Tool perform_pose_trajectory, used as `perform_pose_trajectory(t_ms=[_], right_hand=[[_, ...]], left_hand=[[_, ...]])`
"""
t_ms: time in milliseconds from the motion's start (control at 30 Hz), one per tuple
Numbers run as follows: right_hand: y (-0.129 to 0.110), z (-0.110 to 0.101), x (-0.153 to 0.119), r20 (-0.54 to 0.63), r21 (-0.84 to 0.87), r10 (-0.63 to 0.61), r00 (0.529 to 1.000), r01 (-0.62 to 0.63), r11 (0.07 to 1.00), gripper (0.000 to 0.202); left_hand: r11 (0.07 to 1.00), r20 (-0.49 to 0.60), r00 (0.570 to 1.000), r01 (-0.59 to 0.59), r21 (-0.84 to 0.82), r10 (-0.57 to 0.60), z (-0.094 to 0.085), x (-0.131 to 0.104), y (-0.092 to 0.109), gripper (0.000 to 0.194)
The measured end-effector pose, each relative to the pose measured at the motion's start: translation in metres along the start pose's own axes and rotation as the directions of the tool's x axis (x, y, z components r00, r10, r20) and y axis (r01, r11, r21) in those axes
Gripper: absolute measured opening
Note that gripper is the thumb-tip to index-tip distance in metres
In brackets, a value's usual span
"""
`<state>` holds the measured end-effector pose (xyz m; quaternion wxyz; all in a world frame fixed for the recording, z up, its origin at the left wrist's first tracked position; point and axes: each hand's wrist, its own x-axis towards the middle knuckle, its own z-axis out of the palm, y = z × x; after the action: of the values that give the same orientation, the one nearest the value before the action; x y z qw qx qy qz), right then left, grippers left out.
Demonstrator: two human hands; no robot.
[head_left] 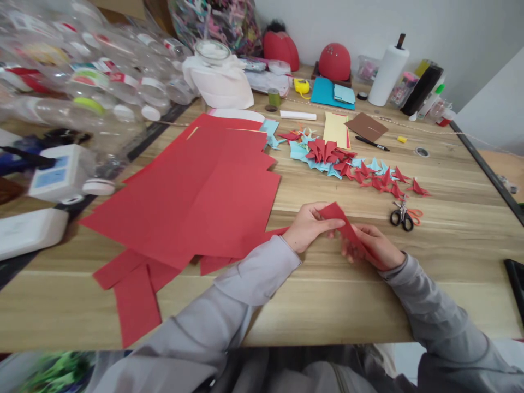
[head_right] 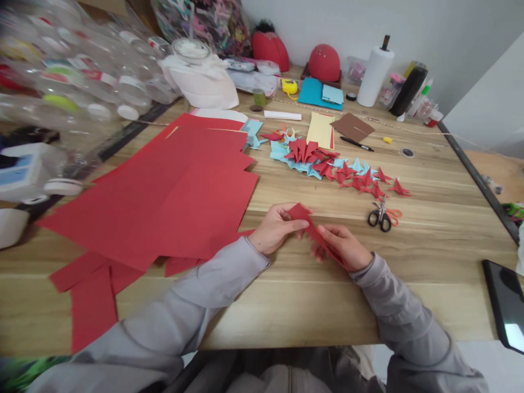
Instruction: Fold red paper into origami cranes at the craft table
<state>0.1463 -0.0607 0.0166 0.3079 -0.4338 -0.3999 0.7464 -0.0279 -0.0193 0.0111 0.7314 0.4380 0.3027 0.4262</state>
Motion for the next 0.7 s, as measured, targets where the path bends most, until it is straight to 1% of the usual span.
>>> perform_pose_trajectory(t_ms=[33,100,133,200,300,400,600,700], right_hand=[[-0.0001,0.0007,-0.0002,0.007,0.009,-0.006,1.000,0.006,1.000,0.051],[-0.0005,0.0012,-0.0009,-0.014,0.038,-0.038,0.999,0.038,0.999,0.057],[-0.0006,0.0012,-0.0015,-0.044,0.041,-0.060,0.997,0.062,0.997,0.057],[-0.0004,0.0009,-0.0028,-0.112,0.003,-0.103,0.988,0.104,0.995,0.049],[0.0003,0.0014,-0.0042,-0.150,-0.147,-0.113,0.982,0.091,0.985,0.038],[0.0014,0.0022,-0.0038,-0.171,-0.272,-0.118,0.978,0.068,0.960,0.038],[0.0043,0.0000,-0.0017,-0.140,-0.366,-0.107,0.984,0.049,0.929,0.046],[0.0053,0.0006,-0.0006,-0.151,-0.409,-0.151,0.977,0.077,0.909,0.045]], left_hand=[[0.999,-0.038,0.999,-0.006,0.041,0.008,0.0002,0.0003,-0.0009,0.032],[0.994,-0.110,0.994,-0.007,0.107,0.019,0.0010,0.0001,-0.0018,0.033],[0.992,-0.136,0.991,0.000,0.129,0.018,0.0015,-0.0004,-0.0017,0.034],[0.989,-0.174,0.985,0.008,0.148,0.018,0.0030,-0.0015,-0.0007,0.035],[0.986,-0.190,0.981,0.002,0.166,0.030,0.0051,-0.0027,0.0011,0.036],[0.981,-0.205,0.978,-0.008,0.192,0.048,0.0054,-0.0024,0.0013,0.035],[0.988,-0.257,0.963,-0.046,0.148,0.083,0.0029,0.0012,-0.0029,0.030],[0.987,-0.260,0.962,-0.046,0.152,0.085,0.0035,0.0014,-0.0031,0.027]])
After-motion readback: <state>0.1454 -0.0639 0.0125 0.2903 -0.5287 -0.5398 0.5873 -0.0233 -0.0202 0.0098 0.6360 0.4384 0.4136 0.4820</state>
